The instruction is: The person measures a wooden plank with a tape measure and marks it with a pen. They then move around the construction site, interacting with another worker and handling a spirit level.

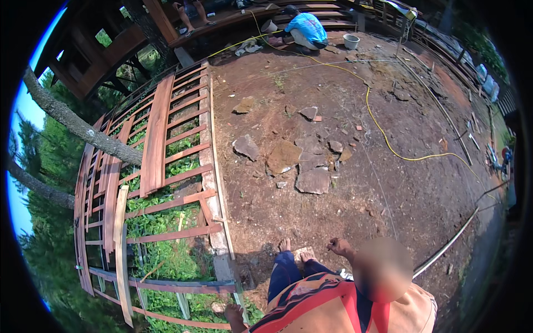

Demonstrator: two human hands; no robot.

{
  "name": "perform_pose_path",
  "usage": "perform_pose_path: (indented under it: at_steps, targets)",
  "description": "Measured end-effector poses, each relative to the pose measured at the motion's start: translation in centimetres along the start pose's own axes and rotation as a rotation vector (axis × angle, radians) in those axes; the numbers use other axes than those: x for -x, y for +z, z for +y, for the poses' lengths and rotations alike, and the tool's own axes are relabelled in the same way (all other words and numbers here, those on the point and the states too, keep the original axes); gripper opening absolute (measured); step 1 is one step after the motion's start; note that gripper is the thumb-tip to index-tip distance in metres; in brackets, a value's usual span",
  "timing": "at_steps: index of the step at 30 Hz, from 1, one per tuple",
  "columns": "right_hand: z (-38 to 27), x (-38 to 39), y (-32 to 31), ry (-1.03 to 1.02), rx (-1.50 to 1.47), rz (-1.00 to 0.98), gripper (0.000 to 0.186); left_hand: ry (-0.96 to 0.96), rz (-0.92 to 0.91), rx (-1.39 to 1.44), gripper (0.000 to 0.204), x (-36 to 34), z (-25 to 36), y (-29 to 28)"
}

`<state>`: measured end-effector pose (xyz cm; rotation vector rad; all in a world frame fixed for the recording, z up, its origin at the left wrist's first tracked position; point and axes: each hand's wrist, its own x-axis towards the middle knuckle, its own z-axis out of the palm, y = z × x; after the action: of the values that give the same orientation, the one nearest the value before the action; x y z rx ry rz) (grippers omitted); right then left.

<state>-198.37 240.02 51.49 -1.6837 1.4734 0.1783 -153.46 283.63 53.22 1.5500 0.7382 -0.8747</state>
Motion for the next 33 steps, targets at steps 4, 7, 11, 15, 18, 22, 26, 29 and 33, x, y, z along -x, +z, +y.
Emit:
perform_pose_path:
  at_steps: [4, 7, 11, 15, 18, 22, 26, 29, 33]
  targets:
    - [-1.3, 0.1, 1.7, 0.011, 0.077, -0.133, 0.063, -0.016, -0.014, -0.189, 0.033, -4.0, 2.2, 2.7]
    - [-3.1, 0.0, 1.6, 0.022, -0.03, -0.089, 0.065, -0.085, -0.099, -0.303, 0.027, -5.7, 3.0, 8.3]
    - [-5.4, 0.3, -0.5, 0.091, -0.128, 0.014, 0.062, -0.019, -0.331, -0.559, 0.022, -6.0, 5.0, 15.8]
    - [-5.9, 3.5, -1.6, 0.138, -0.438, 0.209, 0.061, -0.028, -0.625, -0.653, 0.02, -7.2, 9.3, 22.8]
    - [-4.3, 7.0, -0.8, 0.247, -0.418, 0.319, 0.058, -0.044, -0.628, -0.609, 0.01, -8.3, 12.5, 28.2]
    - [0.4, 13.3, 4.2, 0.433, -0.586, 0.431, 0.055, 0.215, -0.539, -0.693, 0.01, -7.5, 13.9, 33.3]
    - [4.8, 19.9, 10.9, 0.592, -0.575, 0.613, 0.052, 0.266, -0.582, -0.82, 0.01, -4.9, 12.6, 37.3]
    - [6.4, 24.7, 14.7, 0.743, -0.566, 0.791, 0.049, 0.311, -0.645, -0.98, 0.012, -1.6, 9.6, 38.8]
    - [8.8, 30.1, 17.2, 0.645, -0.658, 0.883, 0.055, 0.358, -0.681, -1.198, 0.016, 4.6, 2.2, 37.4]
